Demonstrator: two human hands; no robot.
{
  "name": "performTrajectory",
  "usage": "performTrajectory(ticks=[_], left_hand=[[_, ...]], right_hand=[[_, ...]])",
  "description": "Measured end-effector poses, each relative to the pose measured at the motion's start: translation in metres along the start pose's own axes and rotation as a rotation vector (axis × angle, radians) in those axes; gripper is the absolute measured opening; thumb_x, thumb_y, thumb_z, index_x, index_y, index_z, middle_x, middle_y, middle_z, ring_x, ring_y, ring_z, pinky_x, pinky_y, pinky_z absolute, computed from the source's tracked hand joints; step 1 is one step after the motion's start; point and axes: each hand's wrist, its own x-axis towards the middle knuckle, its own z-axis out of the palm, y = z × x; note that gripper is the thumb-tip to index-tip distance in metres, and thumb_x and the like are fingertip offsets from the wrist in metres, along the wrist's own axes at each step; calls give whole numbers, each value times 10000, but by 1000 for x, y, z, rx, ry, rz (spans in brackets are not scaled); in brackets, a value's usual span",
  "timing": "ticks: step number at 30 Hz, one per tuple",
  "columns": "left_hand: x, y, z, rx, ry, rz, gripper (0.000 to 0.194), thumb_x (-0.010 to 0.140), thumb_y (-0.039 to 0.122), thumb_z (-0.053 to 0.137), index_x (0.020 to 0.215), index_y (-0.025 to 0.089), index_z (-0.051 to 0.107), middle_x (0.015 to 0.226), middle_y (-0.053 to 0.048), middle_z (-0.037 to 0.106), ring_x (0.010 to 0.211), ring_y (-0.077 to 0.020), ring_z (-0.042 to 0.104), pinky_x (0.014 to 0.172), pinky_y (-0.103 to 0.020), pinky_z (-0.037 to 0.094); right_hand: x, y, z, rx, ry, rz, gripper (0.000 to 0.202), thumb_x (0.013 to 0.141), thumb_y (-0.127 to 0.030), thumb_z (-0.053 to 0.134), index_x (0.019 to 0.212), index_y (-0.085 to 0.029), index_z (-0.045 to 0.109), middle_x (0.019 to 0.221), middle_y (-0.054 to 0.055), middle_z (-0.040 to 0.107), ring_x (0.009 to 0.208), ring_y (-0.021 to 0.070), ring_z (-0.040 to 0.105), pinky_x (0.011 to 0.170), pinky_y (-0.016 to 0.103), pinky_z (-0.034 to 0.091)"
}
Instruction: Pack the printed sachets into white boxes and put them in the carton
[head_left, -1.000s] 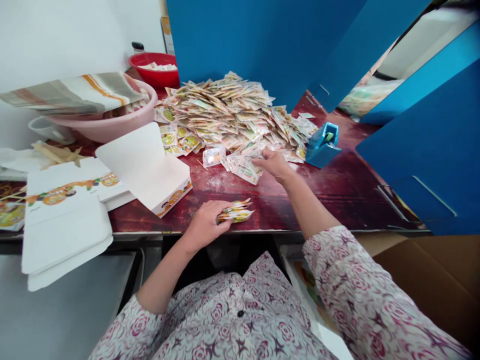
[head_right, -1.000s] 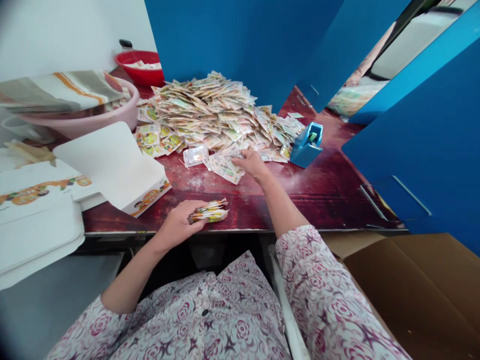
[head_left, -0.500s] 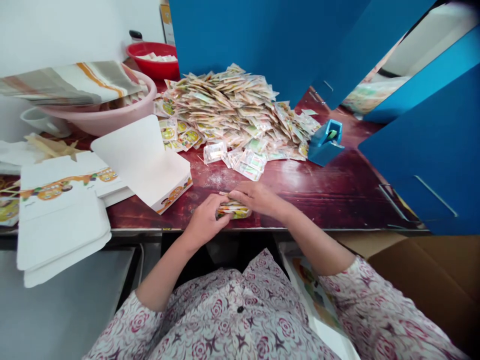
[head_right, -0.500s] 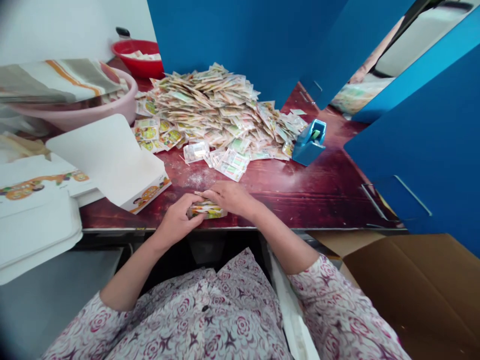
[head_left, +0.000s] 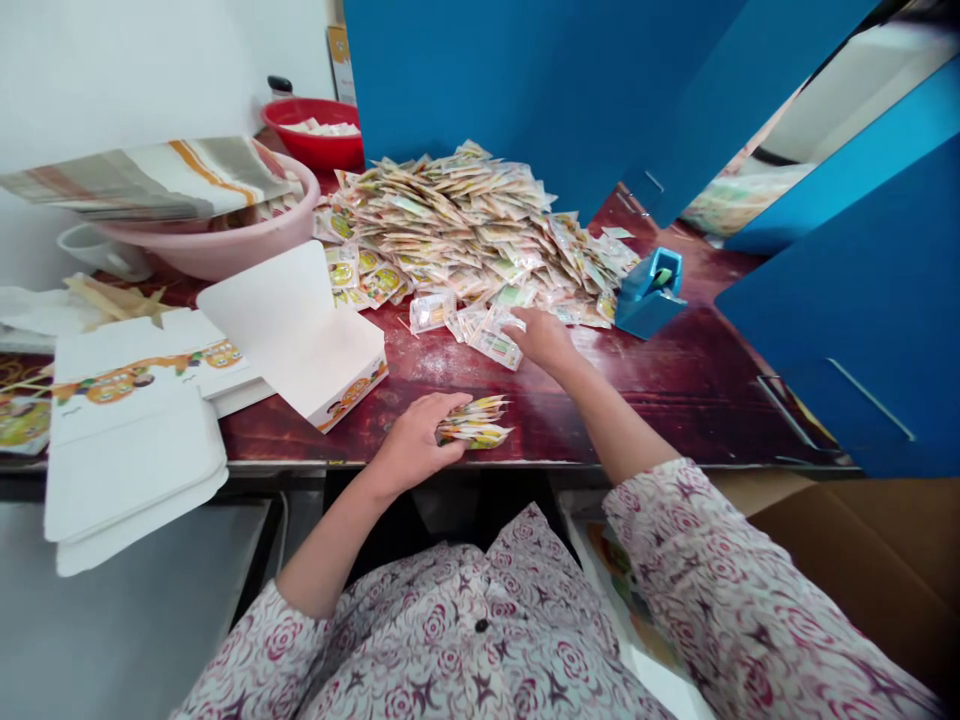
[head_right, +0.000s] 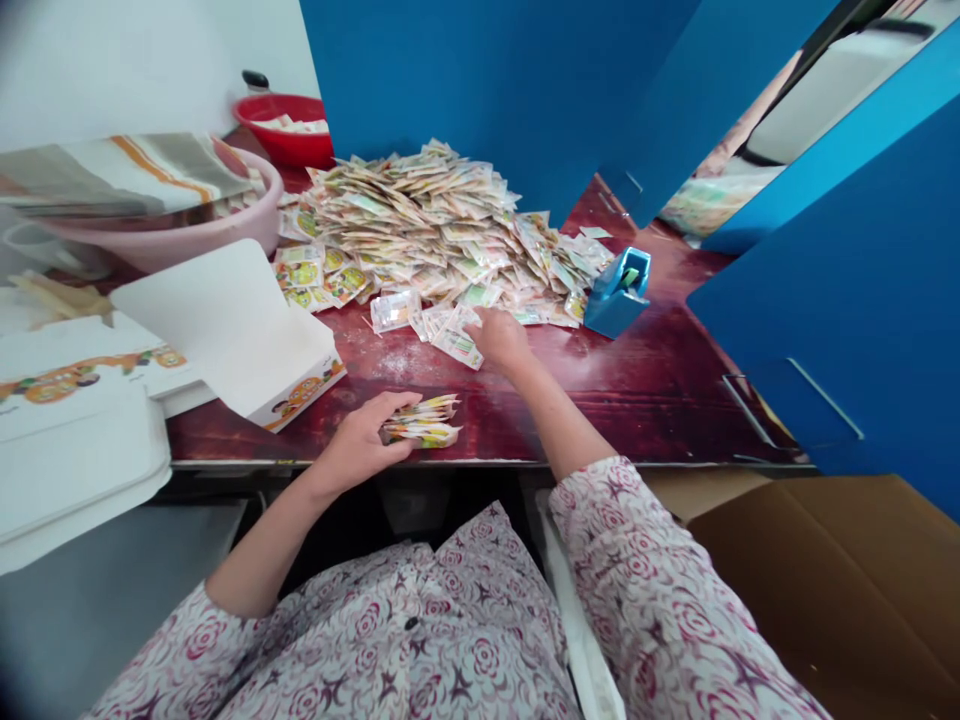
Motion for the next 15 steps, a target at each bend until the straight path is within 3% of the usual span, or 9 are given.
performTrajectory(ticks=[3, 6, 9, 12, 15], left_hand=[[-1, 0, 1, 3, 8, 9, 551, 765, 162, 664, 1305, 231, 574, 1255, -76, 679, 1184, -250, 631, 1107, -491, 459], [-1, 0, 1, 2, 9, -9, 581, 767, 174, 674, 1331, 240, 548, 1218, -74, 685, 1150, -251, 638, 1071, -488, 484], [-1, 1, 0, 6, -3, -30, 588, 774, 192, 691, 1340, 235, 536, 1210, -80, 683, 1131, -256, 642, 1043, -478, 503], [-1, 2, 0, -1, -16, -36, 594, 775, 184, 691, 1345, 234, 529, 1236, -86, 674, 1147, -256, 639, 1050, -472, 498], [-1, 2, 0, -5, -18, -43, 596, 782, 184, 692, 1352, 226, 525, 1254, -91, 664, 1164, -256, 633, 1061, -473, 490]], right_hand=[[15, 10, 13, -148, -37, 70, 423, 861, -290, 666, 1236, -95, 670, 1186, 231, 687, 1111, 340, 637, 939, 387, 478], [17, 20, 14, -115, -77, 102, 264, 827, -297, 685, 1020, -121, 728, 1000, 161, 727, 943, 289, 663, 819, 339, 483], [14, 31, 3, 61, -24, 131, 165, 788, -293, 691, 843, -138, 707, 792, 73, 691, 767, 215, 621, 716, 305, 455], [8, 38, -4, 302, -4, 64, 192, 813, -319, 651, 874, -142, 692, 783, 33, 673, 720, 176, 587, 695, 295, 454], [1, 31, 3, 228, -129, -51, 195, 816, -299, 669, 919, -137, 705, 883, 60, 708, 819, 203, 628, 770, 313, 481]])
